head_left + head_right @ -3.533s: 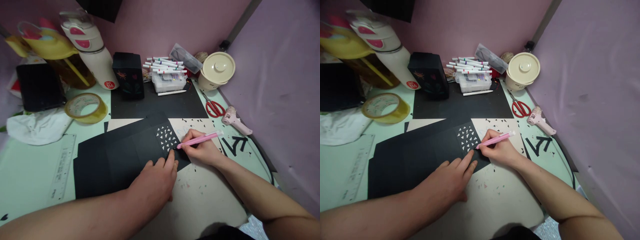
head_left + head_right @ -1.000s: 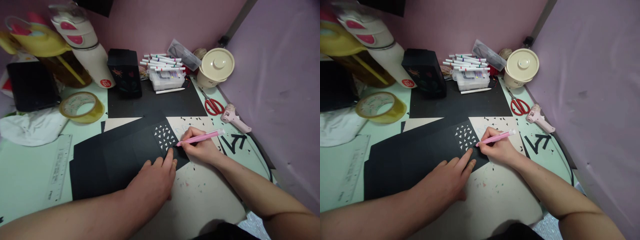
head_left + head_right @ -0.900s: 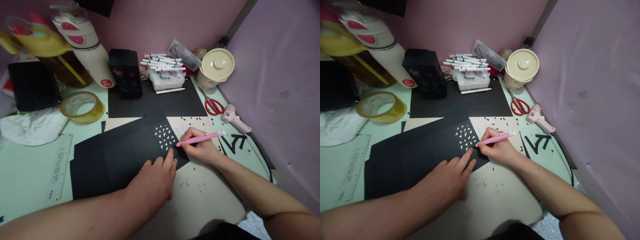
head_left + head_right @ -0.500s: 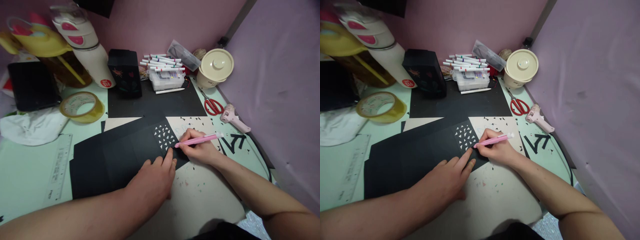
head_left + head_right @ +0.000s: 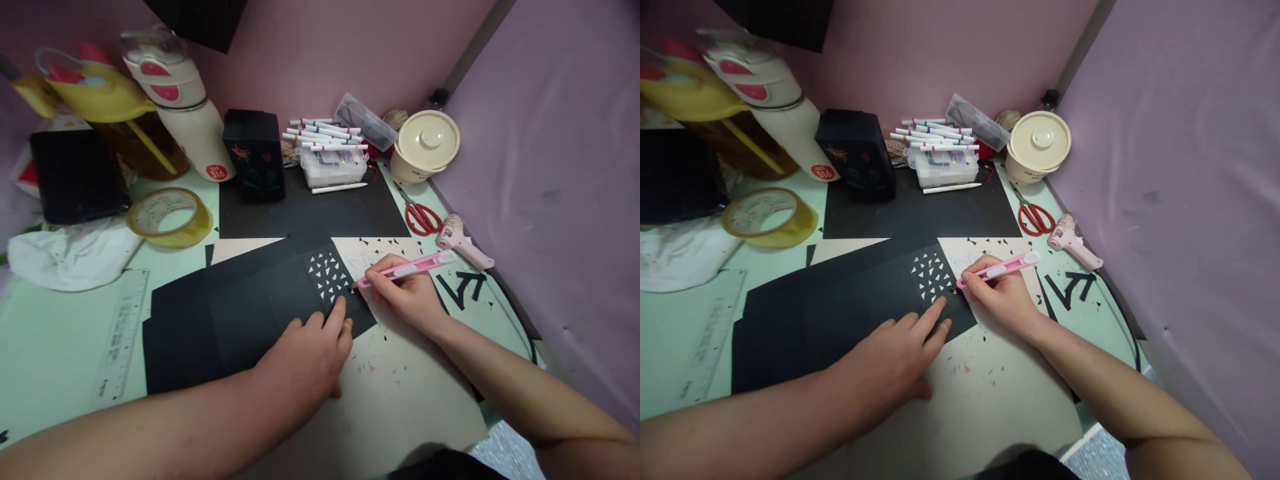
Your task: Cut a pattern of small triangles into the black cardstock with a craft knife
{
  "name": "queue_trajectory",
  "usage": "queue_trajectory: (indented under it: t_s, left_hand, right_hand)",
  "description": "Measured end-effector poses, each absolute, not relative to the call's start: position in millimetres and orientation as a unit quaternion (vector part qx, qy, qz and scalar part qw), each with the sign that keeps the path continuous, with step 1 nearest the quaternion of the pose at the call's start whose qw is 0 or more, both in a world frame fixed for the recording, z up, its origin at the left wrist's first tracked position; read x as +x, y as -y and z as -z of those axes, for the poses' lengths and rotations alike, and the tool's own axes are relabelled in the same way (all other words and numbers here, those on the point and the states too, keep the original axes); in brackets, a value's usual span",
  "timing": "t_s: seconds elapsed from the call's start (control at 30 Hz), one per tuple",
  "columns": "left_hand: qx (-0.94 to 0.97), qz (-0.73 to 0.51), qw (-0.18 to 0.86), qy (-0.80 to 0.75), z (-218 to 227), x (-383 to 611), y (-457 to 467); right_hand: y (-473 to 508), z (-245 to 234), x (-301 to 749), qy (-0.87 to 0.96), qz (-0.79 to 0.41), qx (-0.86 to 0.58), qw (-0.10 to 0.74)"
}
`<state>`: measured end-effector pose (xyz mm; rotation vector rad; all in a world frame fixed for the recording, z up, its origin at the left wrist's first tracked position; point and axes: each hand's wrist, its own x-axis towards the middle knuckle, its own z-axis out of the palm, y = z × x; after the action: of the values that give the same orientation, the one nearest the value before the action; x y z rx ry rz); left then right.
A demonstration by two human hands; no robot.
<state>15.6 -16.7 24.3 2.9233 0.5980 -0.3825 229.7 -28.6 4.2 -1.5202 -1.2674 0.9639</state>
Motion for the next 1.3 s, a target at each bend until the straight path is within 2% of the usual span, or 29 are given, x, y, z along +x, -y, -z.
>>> queue_trajectory:
  t_s: [0.1,0.27,0.4,0.8,1.3]
  left_hand:
    - [0.971,0.118,0.065,-0.196,-24,16,15]
    - [0.972,0.115,0.065,-0.192,-26,18,14]
    - [0.972,0.132,0.065,-0.185,-28,19,13]
    - [0.972,0.136,0.053,-0.185,-29,18,14]
    - [0.969,0.154,0.055,-0.186,-29,20,13]
  right_hand:
    - [34,-10,228,0.507,-0.402,-0.628,0.432]
    - [38,-9,224,0.566,-0.311,-0.647,0.406]
    - [39,1,226,0.602,-0.283,-0.631,0.399]
    - [41,4,226,0.617,-0.278,-0.632,0.378]
    - [41,6,225,0.631,-0.263,-0.613,0.396]
